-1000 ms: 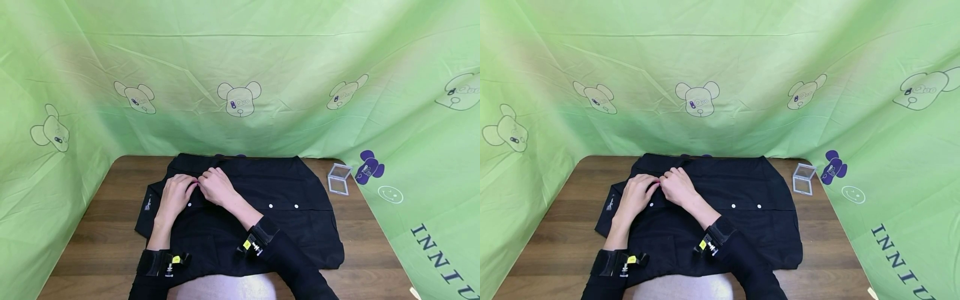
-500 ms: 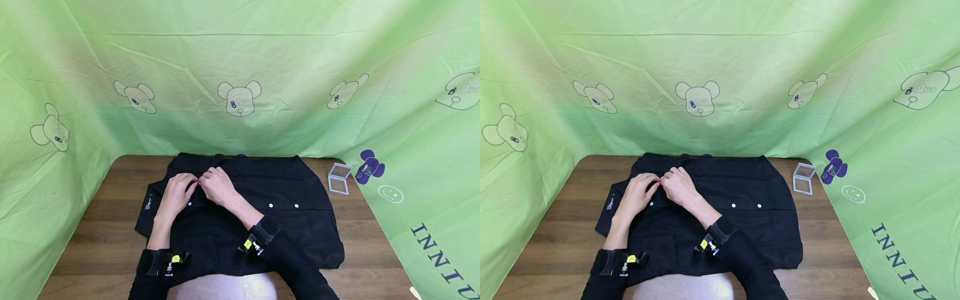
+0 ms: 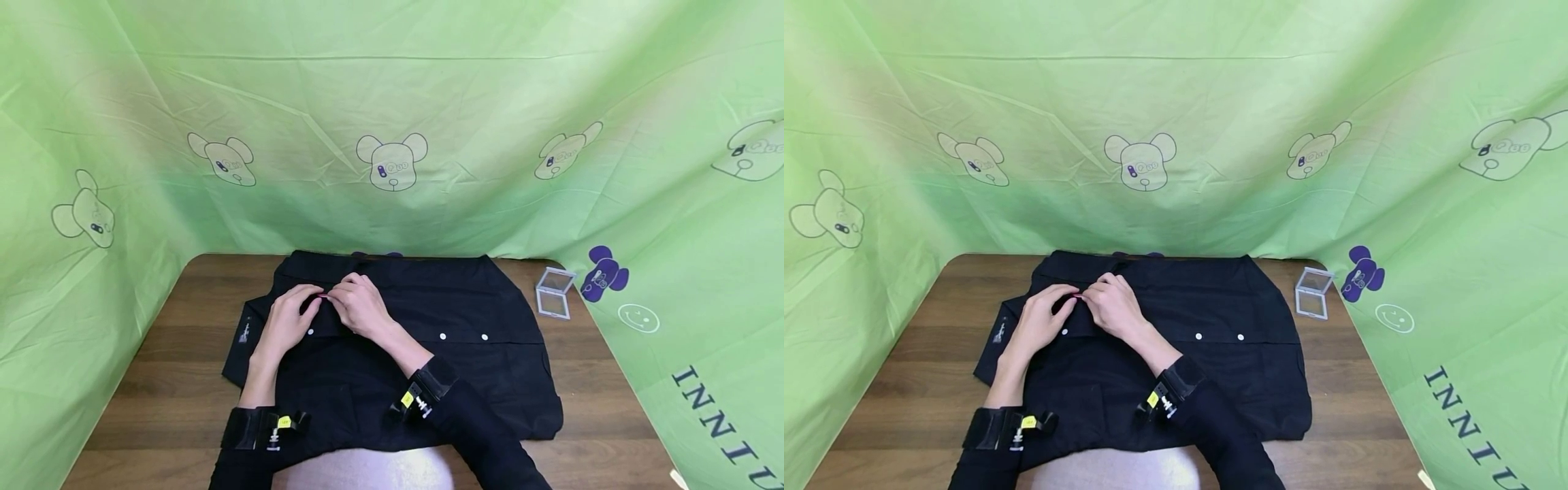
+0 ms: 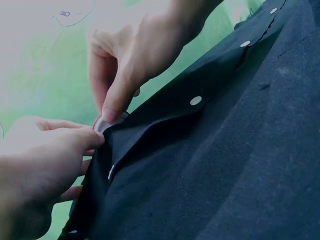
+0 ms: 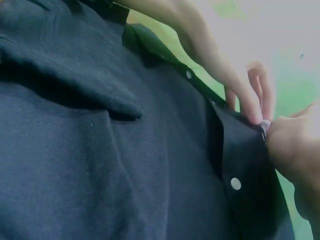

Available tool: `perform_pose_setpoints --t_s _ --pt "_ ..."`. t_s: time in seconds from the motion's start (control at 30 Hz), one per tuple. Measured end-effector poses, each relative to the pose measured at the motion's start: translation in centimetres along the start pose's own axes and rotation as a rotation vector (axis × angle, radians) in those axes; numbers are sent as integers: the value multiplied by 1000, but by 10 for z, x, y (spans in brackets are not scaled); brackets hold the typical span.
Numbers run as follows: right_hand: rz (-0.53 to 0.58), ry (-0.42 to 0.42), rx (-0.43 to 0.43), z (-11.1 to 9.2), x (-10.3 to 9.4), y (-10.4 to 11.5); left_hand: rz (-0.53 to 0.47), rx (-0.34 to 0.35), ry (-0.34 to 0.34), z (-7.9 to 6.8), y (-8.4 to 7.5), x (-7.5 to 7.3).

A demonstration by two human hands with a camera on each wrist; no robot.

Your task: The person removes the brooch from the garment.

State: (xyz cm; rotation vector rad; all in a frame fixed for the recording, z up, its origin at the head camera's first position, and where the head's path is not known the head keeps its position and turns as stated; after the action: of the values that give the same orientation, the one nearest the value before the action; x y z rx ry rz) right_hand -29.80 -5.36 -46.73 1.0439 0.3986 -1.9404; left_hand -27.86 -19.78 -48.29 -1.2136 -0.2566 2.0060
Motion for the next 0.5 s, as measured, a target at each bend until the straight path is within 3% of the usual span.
perform_pose_setpoints --t_s 0.33,0.5 --pt "239 -136 62 -12 6 -14 -49 7 -34 -2 8 3" --pt "325 -150 95 -16 10 -19 -59 -2 -39 -3 9 3"
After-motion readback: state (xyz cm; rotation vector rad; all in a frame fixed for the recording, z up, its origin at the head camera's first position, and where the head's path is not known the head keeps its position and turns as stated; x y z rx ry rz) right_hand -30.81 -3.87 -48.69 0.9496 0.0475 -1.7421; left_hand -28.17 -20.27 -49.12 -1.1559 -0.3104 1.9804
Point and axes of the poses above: each hand's wrist, its own z-axis towards the middle knuckle, its own x-axis out of the palm, y = z × x, the point moved 7 cm from there along z, towards the middle knuckle, and after that the axes turned 2 degrees about y, right-handed, at the moved point
